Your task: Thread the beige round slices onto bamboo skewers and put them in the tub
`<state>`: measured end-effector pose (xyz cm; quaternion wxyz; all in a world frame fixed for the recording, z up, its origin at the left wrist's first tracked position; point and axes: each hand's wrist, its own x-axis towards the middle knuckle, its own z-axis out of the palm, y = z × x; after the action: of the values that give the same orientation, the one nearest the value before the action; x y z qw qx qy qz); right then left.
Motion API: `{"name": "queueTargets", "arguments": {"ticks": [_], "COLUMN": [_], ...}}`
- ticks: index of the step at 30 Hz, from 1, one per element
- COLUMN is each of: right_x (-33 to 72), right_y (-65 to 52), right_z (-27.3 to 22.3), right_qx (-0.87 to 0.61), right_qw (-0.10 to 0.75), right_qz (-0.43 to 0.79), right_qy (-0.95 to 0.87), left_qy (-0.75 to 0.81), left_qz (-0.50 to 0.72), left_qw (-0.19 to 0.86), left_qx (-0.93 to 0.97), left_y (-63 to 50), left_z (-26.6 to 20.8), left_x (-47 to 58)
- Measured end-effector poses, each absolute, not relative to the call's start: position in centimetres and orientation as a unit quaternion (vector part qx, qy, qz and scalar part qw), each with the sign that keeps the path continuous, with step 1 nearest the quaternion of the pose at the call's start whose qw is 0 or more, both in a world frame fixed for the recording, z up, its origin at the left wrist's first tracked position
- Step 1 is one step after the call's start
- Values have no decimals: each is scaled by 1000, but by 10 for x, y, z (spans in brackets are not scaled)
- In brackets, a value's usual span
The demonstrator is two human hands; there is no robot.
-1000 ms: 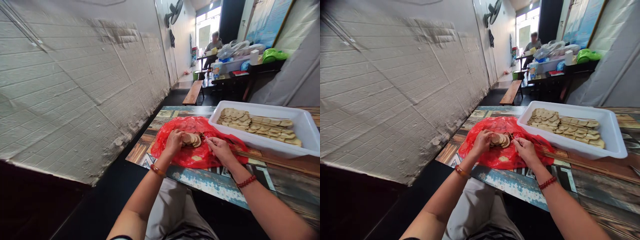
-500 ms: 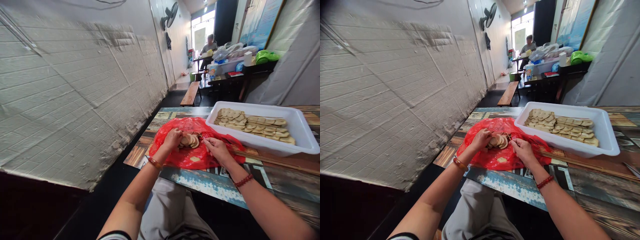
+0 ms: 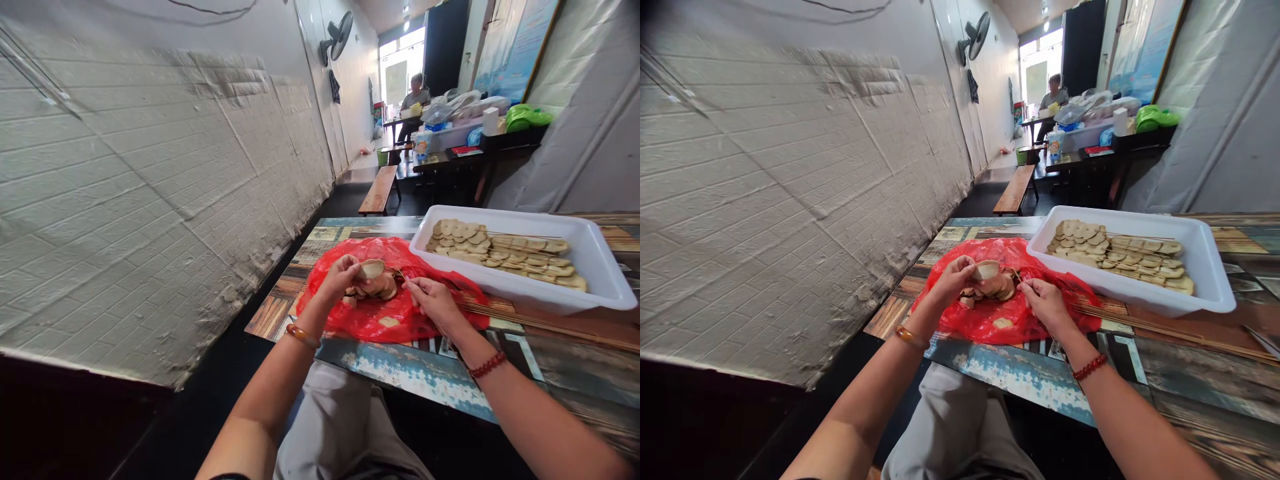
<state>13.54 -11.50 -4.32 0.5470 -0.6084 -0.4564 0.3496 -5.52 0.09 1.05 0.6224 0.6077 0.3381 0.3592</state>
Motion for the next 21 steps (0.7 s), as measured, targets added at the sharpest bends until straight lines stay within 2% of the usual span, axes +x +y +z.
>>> {"name": "queueTargets", "arguments": {"ticks": [2,8,12,17,21], "right_x": [136,136,133,130,129], "right_y": [-116,-118,-117,-117,-115], "right_z": [-41,-39,-39,-37,-34], "right_qx": [-608,-608,-604,-590,-577], "right_qw": [549,551,549,565,598], "right_qz": [349,354,370,387,394], "right_qy": [-455,-449,-443,-427,-393], "left_qy": [328,335,339,311,230], "left_qz": [357,355,352,413,392], "left_qw": [673,714,691,622,642], "left_qx": [559,502,533,588,617], "left_y": [-7,-18,-21,-25,-28], "left_z": [6,-8,-14,-10,1], "left_x": [-54,-49,-47,-38,-28]}}
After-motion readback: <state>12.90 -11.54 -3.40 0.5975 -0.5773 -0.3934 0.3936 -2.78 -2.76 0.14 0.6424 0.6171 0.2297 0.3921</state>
